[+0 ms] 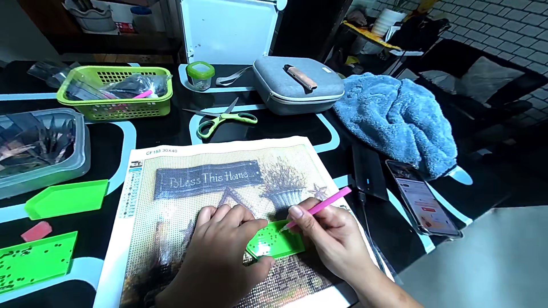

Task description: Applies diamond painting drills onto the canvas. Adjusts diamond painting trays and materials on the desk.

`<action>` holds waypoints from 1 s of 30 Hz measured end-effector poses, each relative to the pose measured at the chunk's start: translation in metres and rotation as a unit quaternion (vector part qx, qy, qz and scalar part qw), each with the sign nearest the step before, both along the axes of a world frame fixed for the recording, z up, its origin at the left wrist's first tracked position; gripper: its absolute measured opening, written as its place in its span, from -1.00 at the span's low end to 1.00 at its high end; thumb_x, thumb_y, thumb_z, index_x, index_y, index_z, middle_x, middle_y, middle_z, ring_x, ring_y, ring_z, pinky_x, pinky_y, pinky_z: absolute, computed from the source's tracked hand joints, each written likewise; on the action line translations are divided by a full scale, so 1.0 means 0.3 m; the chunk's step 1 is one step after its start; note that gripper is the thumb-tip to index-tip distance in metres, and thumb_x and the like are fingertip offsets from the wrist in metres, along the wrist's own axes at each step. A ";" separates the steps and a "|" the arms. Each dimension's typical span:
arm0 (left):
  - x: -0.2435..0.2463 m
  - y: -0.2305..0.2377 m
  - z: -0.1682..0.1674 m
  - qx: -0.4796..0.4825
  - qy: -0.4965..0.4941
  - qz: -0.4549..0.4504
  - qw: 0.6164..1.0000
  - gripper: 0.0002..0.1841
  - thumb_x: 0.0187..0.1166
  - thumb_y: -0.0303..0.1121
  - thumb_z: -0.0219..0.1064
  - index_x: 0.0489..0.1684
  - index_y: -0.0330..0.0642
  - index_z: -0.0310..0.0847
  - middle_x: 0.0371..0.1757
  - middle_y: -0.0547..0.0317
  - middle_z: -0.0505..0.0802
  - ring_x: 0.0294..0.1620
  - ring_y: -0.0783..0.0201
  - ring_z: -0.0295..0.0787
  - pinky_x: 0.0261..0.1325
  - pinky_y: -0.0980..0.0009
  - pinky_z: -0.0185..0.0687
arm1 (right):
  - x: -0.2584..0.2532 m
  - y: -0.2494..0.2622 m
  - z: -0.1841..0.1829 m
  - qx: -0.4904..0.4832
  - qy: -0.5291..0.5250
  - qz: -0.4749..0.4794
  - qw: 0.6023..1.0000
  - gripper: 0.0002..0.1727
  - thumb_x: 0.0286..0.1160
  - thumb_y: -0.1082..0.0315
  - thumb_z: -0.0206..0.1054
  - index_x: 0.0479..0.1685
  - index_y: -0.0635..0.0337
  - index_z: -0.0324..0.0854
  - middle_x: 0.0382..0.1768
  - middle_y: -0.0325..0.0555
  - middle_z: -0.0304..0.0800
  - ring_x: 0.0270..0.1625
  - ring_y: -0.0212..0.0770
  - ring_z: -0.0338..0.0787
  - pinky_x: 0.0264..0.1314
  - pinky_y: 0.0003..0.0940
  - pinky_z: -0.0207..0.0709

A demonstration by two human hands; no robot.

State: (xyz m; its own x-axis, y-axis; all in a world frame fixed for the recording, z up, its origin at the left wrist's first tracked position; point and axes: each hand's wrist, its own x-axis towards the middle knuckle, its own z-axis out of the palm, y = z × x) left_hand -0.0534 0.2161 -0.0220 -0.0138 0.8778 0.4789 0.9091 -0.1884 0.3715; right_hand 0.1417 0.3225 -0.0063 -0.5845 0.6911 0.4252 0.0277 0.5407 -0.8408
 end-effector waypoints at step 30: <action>-0.020 -0.006 -0.001 -0.017 -0.015 -0.010 1.000 -0.48 0.30 0.34 0.23 -0.06 0.30 0.92 -0.21 0.48 0.84 -0.24 0.39 0.66 0.01 0.17 0.36 | 0.143 -0.024 -0.035 0.152 -0.093 -0.089 0.980 -0.62 0.84 0.17 0.13 -0.28 0.24 0.67 -0.48 -0.24 0.70 -0.40 -0.61 0.65 -0.30 -0.74 0.53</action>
State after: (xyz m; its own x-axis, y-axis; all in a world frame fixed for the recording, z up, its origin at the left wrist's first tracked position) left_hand -0.0596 0.2144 -0.0223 -0.0094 0.8938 0.4484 0.8933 -0.1940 0.4054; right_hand 0.1845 0.3153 -0.0168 -0.5525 0.6473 0.5252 0.2822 0.7381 -0.6128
